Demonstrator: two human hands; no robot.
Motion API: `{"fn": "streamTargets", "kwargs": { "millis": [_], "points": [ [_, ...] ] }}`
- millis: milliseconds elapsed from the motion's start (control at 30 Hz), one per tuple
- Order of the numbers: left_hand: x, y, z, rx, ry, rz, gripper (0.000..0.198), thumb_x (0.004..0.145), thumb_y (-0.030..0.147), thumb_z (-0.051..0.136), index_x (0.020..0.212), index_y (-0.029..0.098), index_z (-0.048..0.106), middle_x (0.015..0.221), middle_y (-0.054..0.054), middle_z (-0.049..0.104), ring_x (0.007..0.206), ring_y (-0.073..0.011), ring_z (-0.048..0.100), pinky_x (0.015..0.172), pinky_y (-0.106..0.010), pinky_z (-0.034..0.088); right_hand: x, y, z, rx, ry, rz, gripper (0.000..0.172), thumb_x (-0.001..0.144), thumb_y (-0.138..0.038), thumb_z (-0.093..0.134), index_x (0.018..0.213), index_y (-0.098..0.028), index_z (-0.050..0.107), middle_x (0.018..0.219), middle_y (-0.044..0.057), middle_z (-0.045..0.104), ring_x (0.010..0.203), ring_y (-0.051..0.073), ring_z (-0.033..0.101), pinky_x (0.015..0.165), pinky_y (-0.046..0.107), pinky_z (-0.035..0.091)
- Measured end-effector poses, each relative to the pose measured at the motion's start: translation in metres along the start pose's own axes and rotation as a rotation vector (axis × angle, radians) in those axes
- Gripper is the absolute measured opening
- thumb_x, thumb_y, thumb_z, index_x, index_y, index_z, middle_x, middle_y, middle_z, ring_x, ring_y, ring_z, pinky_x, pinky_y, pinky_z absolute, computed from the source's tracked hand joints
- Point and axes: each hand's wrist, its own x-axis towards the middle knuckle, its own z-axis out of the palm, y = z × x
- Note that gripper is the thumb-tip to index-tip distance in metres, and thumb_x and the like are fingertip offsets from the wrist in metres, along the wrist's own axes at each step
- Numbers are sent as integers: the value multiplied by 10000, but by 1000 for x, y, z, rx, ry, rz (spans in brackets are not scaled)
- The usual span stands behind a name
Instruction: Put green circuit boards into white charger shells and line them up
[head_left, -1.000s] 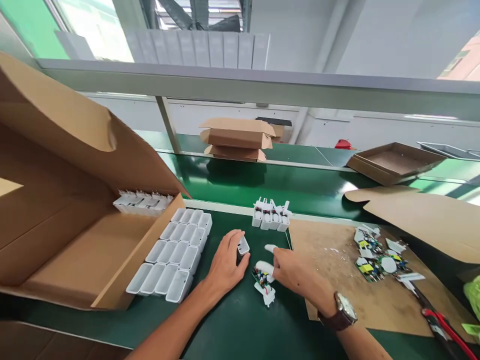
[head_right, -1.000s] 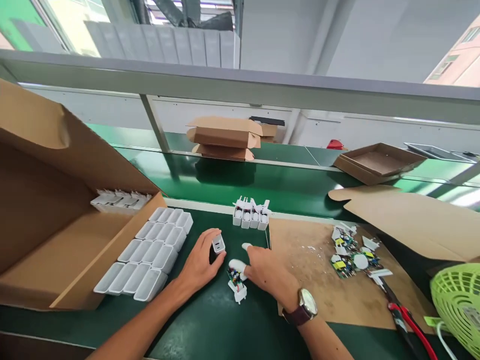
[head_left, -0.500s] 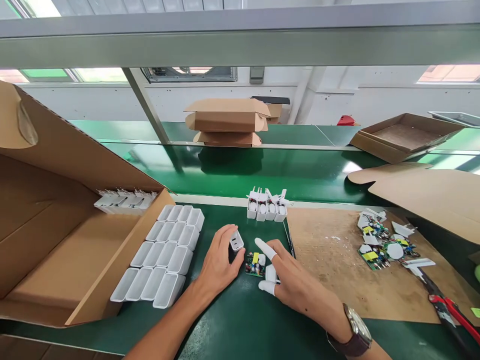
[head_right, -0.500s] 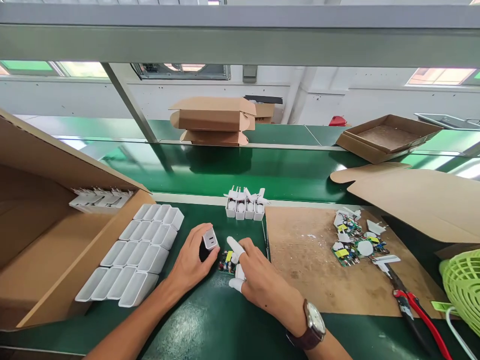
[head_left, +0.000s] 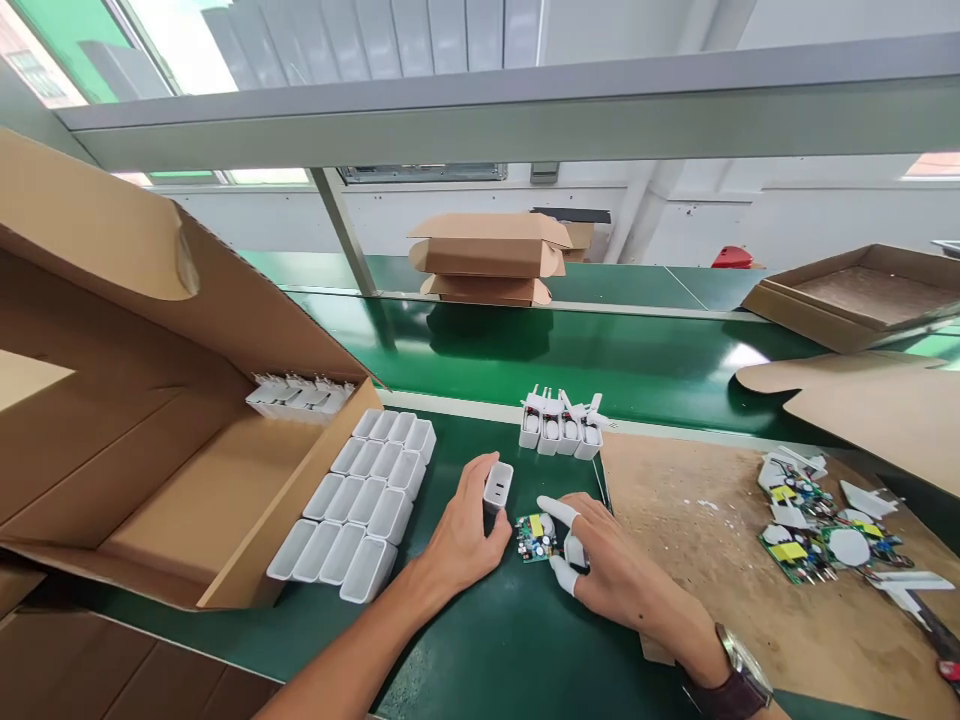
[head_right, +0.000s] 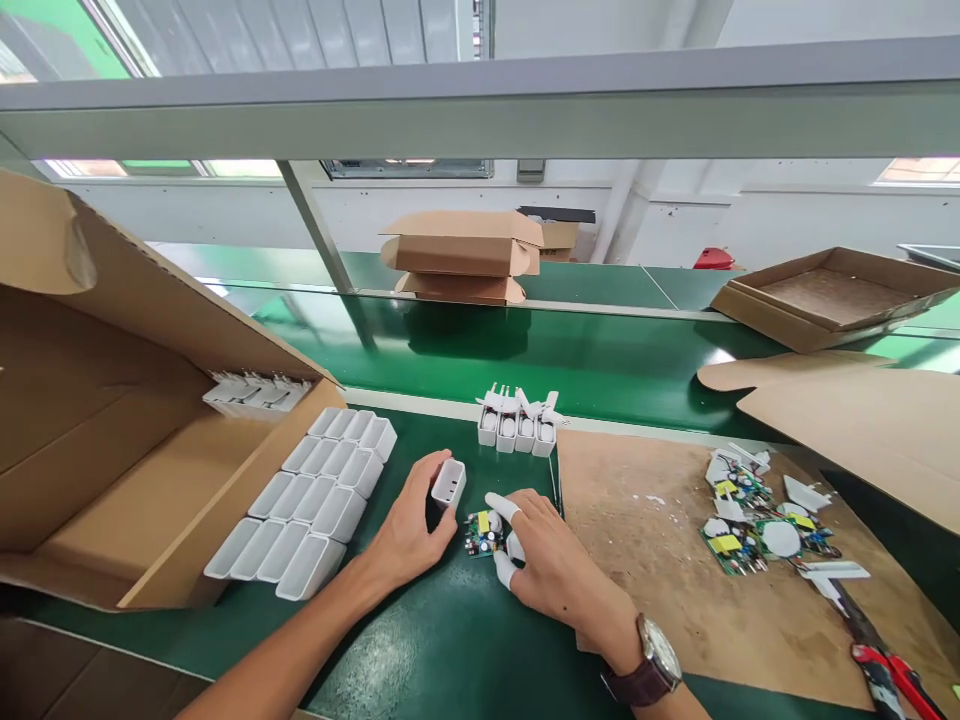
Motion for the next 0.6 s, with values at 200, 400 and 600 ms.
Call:
{"fn": "streamTargets", "kwargs": {
  "millis": [200, 400, 600],
  "points": [
    [1, -3, -1, -91, -17, 58, 600, 752, -34, 424, 1276, 221, 566, 1227, -91, 658, 1183, -238, 629, 1063, -468, 527, 4, 2, -8, -38, 266, 57, 509, 923, -243, 563, 1423, -268, 469, 1227, 114, 650, 1091, 280, 677, 918, 436, 611],
    [0, 2, -8, -162, -33, 8, 718, 696, -42, 503, 1346, 258, 566, 1508, -127, 412, 1404, -289, 473, 1140, -505, 467, 6, 13, 0, -80, 453, 30, 467, 967, -338, 576, 1416, -229, 512, 1192, 131, 654, 1040, 298, 696, 872, 447, 623],
    [-4, 3, 4, -186, -1, -166, 1079, 624, 244, 904, 1528, 243, 316, 1409, -139, 458, 1319, -341, 520, 1133, -563, 469, 9, 8, 1, -94, 572, -81, 497, 943, -251, 630, 1427, -237, 518, 1157, 132, 660, 1065, 323, 676, 899, 510, 602]
  ]
}}
